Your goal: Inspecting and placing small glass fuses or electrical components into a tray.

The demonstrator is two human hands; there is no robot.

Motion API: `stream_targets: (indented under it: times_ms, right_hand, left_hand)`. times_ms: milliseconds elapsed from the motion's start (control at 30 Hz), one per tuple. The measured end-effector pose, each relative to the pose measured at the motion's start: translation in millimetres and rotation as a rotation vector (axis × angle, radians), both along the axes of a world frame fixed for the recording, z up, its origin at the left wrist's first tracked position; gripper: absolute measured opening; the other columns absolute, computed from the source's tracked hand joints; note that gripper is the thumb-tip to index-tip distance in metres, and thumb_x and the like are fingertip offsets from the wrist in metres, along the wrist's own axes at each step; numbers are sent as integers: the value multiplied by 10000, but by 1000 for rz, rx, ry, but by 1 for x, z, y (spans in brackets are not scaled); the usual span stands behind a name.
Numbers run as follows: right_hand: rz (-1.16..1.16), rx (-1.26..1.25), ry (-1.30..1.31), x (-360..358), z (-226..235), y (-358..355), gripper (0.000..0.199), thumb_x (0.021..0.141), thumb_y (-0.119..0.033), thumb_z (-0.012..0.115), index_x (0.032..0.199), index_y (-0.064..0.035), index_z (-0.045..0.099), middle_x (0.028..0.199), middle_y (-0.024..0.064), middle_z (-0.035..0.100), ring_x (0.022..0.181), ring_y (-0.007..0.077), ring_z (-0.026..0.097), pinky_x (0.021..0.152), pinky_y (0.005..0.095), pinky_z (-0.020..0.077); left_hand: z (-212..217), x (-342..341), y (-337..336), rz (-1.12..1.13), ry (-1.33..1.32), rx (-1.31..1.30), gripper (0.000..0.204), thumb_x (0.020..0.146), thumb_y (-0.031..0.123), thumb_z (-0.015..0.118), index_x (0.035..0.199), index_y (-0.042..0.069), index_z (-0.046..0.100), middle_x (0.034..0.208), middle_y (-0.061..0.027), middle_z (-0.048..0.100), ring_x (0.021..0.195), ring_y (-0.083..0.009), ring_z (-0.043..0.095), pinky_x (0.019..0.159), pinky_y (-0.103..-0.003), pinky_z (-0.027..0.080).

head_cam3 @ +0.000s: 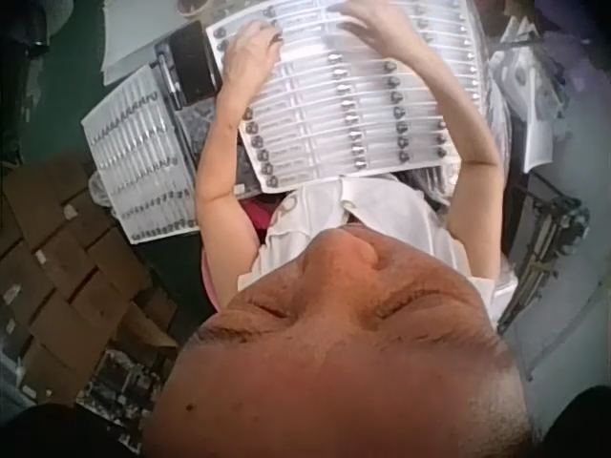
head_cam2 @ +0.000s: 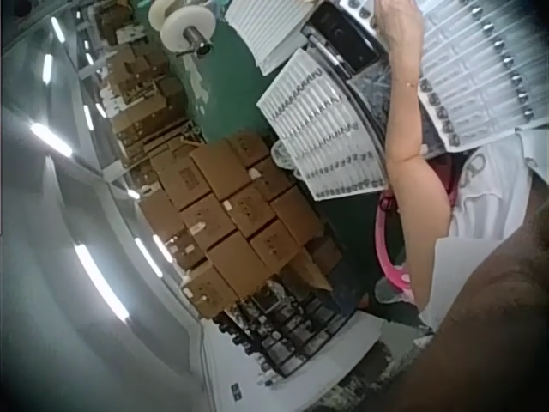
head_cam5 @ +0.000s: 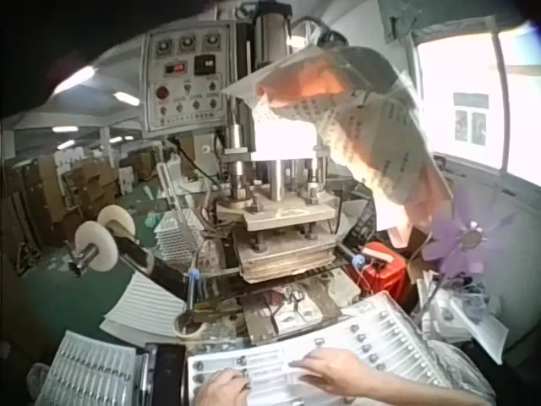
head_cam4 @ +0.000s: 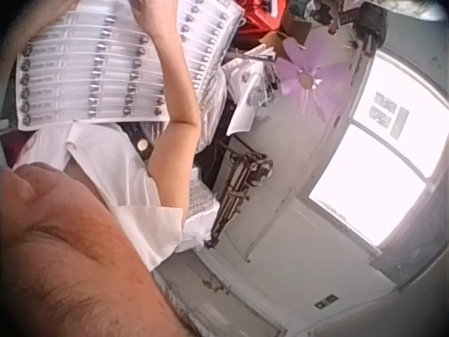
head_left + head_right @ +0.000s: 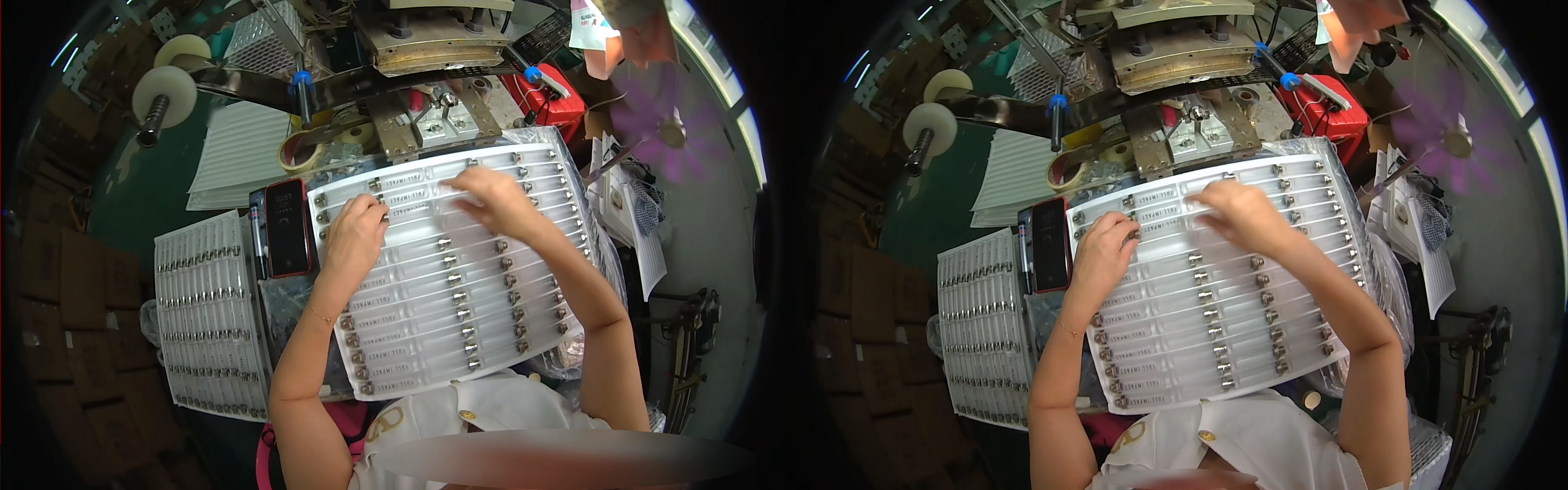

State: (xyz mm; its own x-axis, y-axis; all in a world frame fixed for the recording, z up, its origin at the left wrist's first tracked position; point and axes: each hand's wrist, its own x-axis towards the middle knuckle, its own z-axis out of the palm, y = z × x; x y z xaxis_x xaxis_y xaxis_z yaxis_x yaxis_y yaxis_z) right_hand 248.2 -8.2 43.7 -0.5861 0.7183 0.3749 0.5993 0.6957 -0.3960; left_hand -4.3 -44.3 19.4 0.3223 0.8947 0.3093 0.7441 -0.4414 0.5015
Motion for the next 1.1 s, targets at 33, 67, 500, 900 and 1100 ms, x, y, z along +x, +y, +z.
stream_targets:
  times_ms: [33, 67, 500, 900, 1100]
  right_hand:
    - [112, 9, -79, -11, -8, -13, 319, 746, -130, 736, 1051, -72, 659, 922, 78, 639, 873, 260, 606, 771, 358, 506]
    - [192, 92, -158, -20, -15, -23, 307, 728, -140, 744, 1013, -59, 664, 940, 65, 637, 912, 244, 594, 818, 350, 486]
    - [242, -374, 574, -32, 25, -26, 364, 830, 50, 630, 1176, -57, 600, 1089, 88, 639, 940, 164, 645, 799, 301, 549]
    - [-147, -531, 594, 70, 36, 16, 272, 858, 5, 635, 1128, 29, 620, 1049, 64, 623, 920, 104, 612, 804, 228, 497]
    - [-407, -196, 572, 82, 32, 55, 278, 862, -37, 647, 1131, 20, 608, 987, 46, 652, 870, 89, 623, 772, 220, 488]
  left_hand:
    - [6, 0, -7, 11, -14, 39, 229, 746, 63, 703, 971, 38, 666, 980, -91, 614, 912, -286, 591, 791, -370, 488]
    - [11, 2, -14, 19, -32, 84, 224, 758, 70, 697, 975, 30, 663, 1004, -97, 602, 934, -282, 585, 801, -370, 488]
    - [26, 8, -37, 59, -686, -375, 260, 869, 181, 676, 1085, 43, 631, 690, -7, 600, 604, -68, 519, 573, -222, 435]
    - [34, 75, 79, -168, -126, 224, 522, 732, 152, 749, 1223, 143, 572, 882, -69, 612, 757, -236, 597, 654, -354, 494]
    - [39, 98, 151, -111, 288, 588, 236, 789, 178, 678, 1014, 124, 629, 770, -64, 624, 723, -244, 623, 634, -365, 518]
